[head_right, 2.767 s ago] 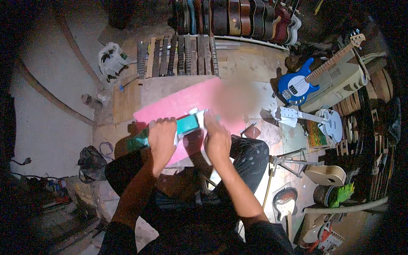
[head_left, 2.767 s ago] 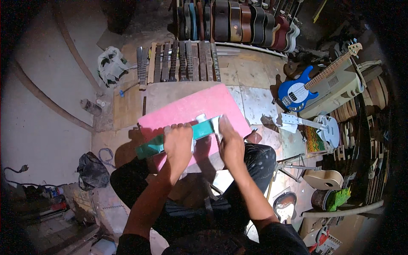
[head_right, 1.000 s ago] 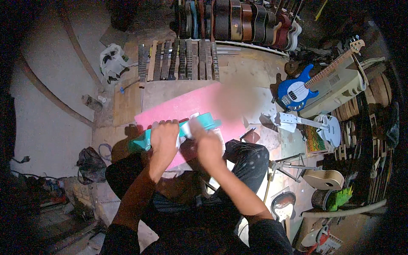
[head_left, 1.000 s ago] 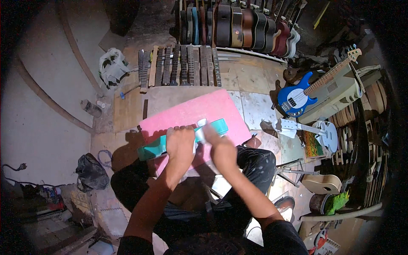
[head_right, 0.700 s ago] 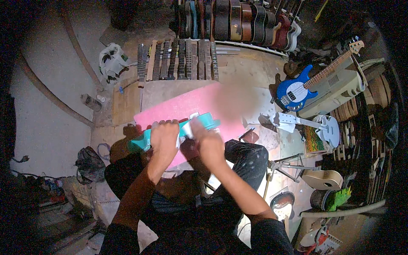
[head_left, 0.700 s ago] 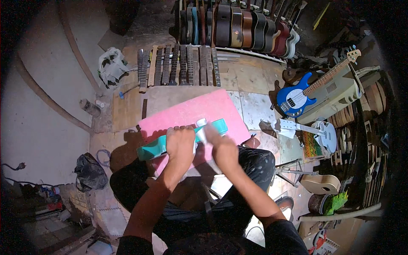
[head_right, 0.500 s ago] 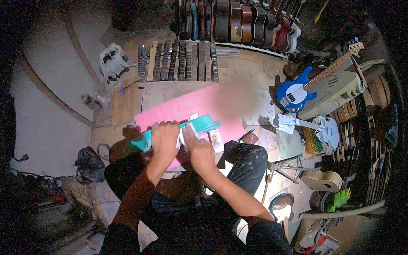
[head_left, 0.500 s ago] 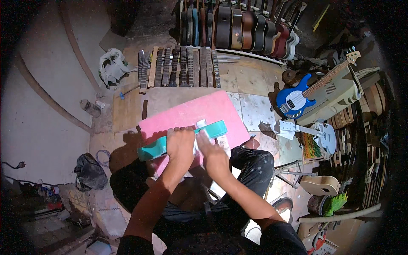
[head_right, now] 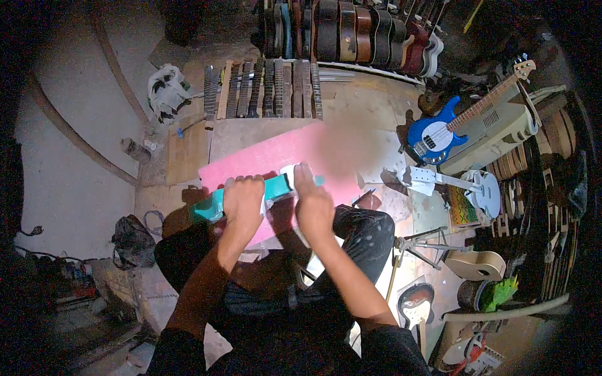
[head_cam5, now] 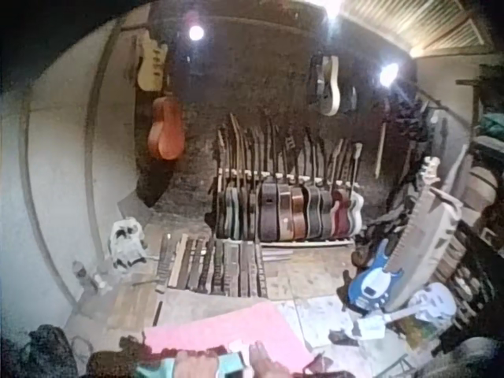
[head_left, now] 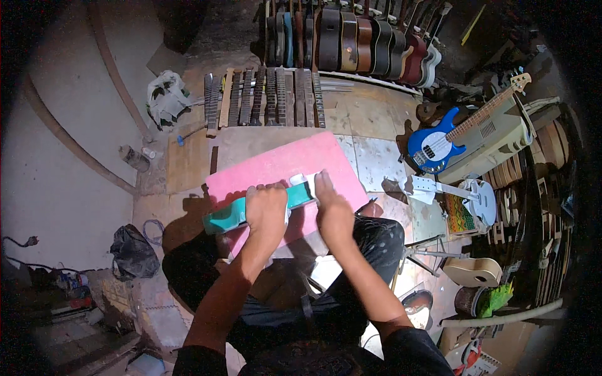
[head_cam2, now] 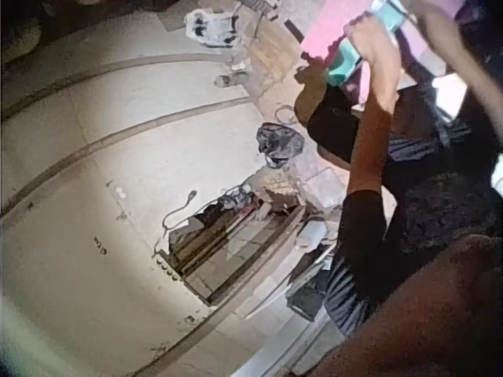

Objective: The person sands the surface and sides of a teal electric guitar body using a sanding block, turning the body over to reach different edges and wiping away white dust with their hands.

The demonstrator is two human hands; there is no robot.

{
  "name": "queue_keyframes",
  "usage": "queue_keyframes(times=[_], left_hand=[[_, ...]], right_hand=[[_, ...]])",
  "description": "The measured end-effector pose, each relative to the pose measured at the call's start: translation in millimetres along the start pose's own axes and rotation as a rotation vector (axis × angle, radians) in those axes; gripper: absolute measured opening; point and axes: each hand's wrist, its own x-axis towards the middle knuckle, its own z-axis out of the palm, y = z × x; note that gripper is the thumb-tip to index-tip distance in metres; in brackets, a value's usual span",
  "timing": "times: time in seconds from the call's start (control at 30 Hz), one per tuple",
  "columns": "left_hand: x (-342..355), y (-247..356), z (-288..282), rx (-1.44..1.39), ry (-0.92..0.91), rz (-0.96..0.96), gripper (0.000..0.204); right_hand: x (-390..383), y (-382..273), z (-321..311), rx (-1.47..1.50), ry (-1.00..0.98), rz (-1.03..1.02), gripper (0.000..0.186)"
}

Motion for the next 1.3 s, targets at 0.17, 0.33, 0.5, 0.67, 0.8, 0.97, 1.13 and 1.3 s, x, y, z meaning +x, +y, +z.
queue_keyframes(times=[0.17, 0.33, 0.5, 0.67, 0.8, 0.97, 1.13, 1.3], left_hand=[[-3, -3, 1, 0.011, 0.041, 0.014, 0.019], [-2, -2, 3, -0.021, 0.026, 0.01, 0.02], [-2, -4, 1, -0.018, 0.007, -0.013, 0.021], [-2, 0, 3, -0.021, -0.023, 0.004, 0.023], [-2, -9, 0, -0.031, -0.007, 0.027, 0.027], [-3, -48, -17, -0.279, 0.083, 0.072, 0.056], [-24, -93, 8, -0.539, 0.153, 0.144, 0.067], [-32, -102, 45, -0.841, 0.314, 0.161, 0.062]], right_hand=[[-18, -18, -9, -0.005, -0.096, -0.031, 0.068], [-24, -20, 3, -0.078, -0.056, 0.023, 0.066], [-15, -12, -14, -0.007, -0.029, 0.01, 0.061], [-41, -31, 5, -0.053, -0.117, -0.109, 0.068], [4, -3, -19, -0.007, -0.26, 0.418, 0.053], [-12, 34, -37, 0.521, 0.039, 0.453, 0.054], [-26, 22, -35, 0.639, 0.038, 0.413, 0.049], [-19, 17, -34, 1.312, 0.024, 0.675, 0.045]])
